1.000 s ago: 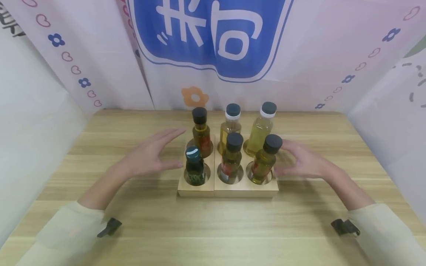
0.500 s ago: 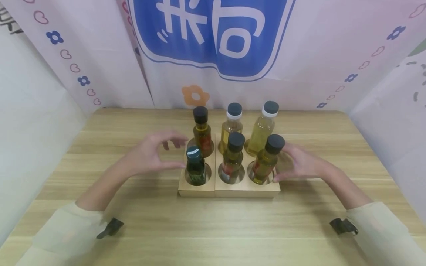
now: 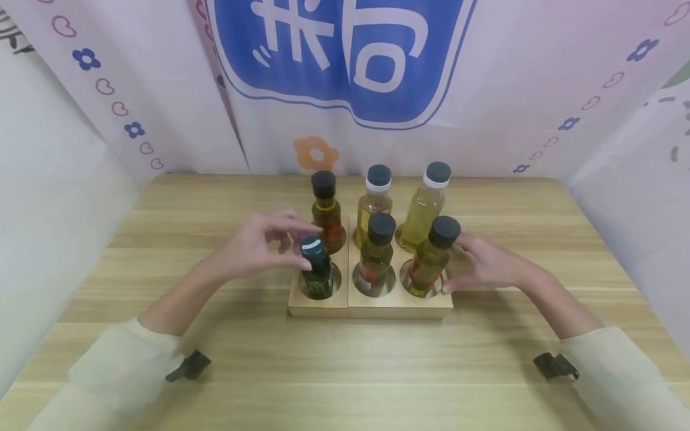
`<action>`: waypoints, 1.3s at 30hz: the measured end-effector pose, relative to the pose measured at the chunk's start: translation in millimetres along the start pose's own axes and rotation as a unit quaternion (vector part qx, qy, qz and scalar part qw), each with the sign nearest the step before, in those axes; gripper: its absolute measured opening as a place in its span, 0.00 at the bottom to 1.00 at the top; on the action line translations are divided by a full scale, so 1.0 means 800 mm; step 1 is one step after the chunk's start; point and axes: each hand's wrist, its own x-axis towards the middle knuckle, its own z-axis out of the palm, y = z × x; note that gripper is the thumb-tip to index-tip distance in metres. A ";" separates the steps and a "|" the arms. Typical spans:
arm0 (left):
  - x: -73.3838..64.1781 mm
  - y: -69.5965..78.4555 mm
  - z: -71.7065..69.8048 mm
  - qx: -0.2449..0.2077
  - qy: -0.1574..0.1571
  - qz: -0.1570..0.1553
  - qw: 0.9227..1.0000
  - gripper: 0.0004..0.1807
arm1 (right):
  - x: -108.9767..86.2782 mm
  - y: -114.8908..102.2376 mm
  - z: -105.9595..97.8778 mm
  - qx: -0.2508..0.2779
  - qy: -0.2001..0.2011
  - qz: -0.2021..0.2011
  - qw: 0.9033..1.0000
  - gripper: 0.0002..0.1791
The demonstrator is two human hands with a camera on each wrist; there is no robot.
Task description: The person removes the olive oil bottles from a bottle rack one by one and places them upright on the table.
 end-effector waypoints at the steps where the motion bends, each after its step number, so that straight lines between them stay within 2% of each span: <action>1: 0.000 0.000 0.001 -0.006 -0.004 -0.006 1.000 0.26 | 0.000 0.000 0.000 0.001 0.000 0.000 1.000 0.47; 7: 0.001 0.000 0.006 -0.030 -0.018 -0.033 0.999 0.25 | 0.002 -0.004 -0.001 0.003 -0.003 0.000 1.000 0.45; 12: 0.003 0.001 0.009 -0.045 -0.014 -0.040 0.998 0.21 | 0.003 -0.009 -0.003 0.017 -0.010 0.018 1.000 0.45; 19: 0.005 0.004 0.008 -0.069 -0.012 -0.030 0.997 0.19 | 0.005 -0.008 0.001 0.087 -0.032 0.022 0.995 0.40; 24: 0.006 0.005 0.007 -0.081 -0.016 -0.028 0.996 0.19 | 0.005 -0.006 0.003 0.124 -0.043 0.026 0.991 0.40; 32: 0.005 0.005 0.007 -0.085 -0.017 -0.032 0.996 0.23 | 0.006 -0.008 0.001 0.128 -0.051 0.035 0.990 0.41; 39: 0.005 0.003 0.006 -0.085 -0.014 -0.029 0.996 0.18 | 0.005 -0.009 0.001 0.117 -0.060 0.032 0.991 0.40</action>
